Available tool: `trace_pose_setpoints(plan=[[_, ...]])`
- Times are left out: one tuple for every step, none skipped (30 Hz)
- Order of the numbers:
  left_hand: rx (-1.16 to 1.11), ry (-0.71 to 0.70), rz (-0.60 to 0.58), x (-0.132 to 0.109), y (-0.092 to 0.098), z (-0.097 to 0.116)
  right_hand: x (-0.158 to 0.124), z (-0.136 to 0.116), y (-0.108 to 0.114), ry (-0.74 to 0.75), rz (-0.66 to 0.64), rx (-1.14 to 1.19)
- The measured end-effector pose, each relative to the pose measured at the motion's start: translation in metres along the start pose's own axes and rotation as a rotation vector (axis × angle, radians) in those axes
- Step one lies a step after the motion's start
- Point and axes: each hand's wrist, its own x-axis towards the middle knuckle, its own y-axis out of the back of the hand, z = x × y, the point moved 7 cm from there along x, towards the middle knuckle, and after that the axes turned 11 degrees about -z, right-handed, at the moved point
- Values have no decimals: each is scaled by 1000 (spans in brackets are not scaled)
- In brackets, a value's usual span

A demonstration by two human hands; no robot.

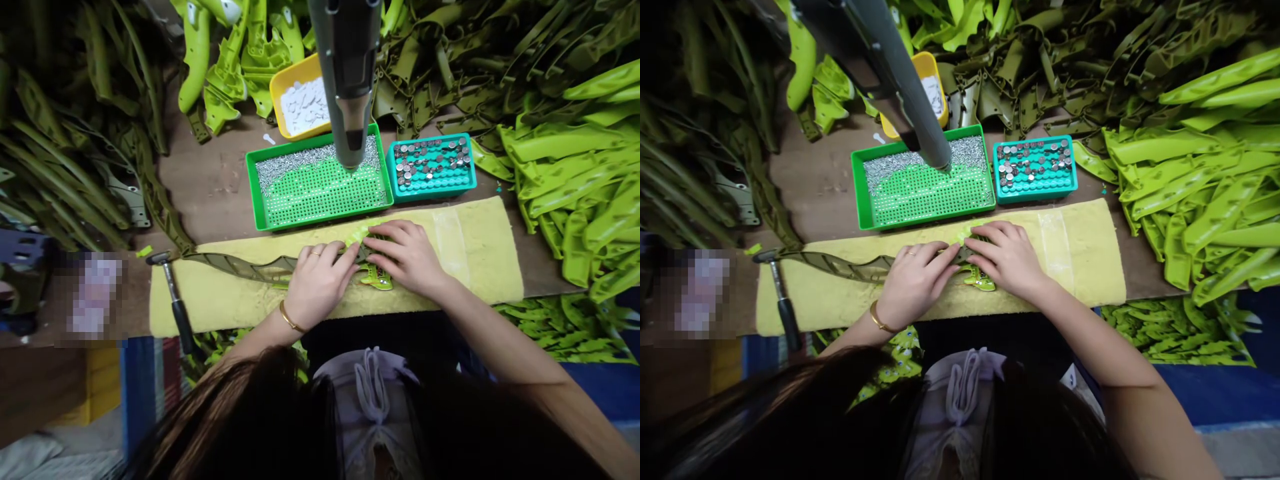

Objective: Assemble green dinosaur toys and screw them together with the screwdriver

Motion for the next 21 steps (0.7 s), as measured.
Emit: trace_pose_setpoints(plan=[[19, 13, 2, -1, 2, 3, -1, 0, 0, 7, 3, 9], [34, 24, 3, -1, 3, 5, -1, 1, 1, 12, 4, 21], [44, 32, 4, -2, 5, 8, -2, 2, 1, 15, 1, 34], [51, 38, 4, -2, 6, 9, -2, 2, 0, 18, -5, 46], [56, 41, 5, -2, 7, 11, -2, 2, 0, 22, -12, 54], [58, 43, 8, -2, 8, 12, -3, 2, 0, 25, -20, 56], [59, 47, 12, -2, 9, 13, -3, 2, 0, 28, -27, 51], [57, 53, 17, -3, 8, 13, -3, 1, 0, 29, -33, 39], [55, 61, 24, -3, 8, 13, -3, 0, 0, 29, -39, 23], [50, 70, 31, -4, 7, 13, -2, -1, -1, 27, -46, 7], [43, 78, 39, -5, 5, 12, -2, -3, -1, 24, -53, -7], [32, 82, 47, -7, 3, 11, -1, -4, -1, 22, -60, -18], [17, 84, 52, -9, 0, 9, -1, -5, -1, 23, -67, -25], [-5, 86, 57, -10, -3, 8, 0, -6, -1, 24, -73, -32], [-33, 83, 62, -12, -6, 6, 0, -6, -2, 23, -77, -38], [-64, 78, 72, -14, -9, 5, 0, -6, -2, 21, -76, -46], [-91, 75, 84, -16, -11, 4, 1, -6, -2, 20, -73, -53], [-111, 72, 94, -17, -12, 2, 1, -5, -2, 23, -66, -57], [-122, 67, 99, -18, -13, 1, 0, -5, -2, 28, -57, -60], [-127, 61, 98, -18, -13, 1, 0, -5, -2, 35, -45, -60], [-125, 56, 86, -17, -14, 0, 0, -5, -2, 42, -38, -62]])
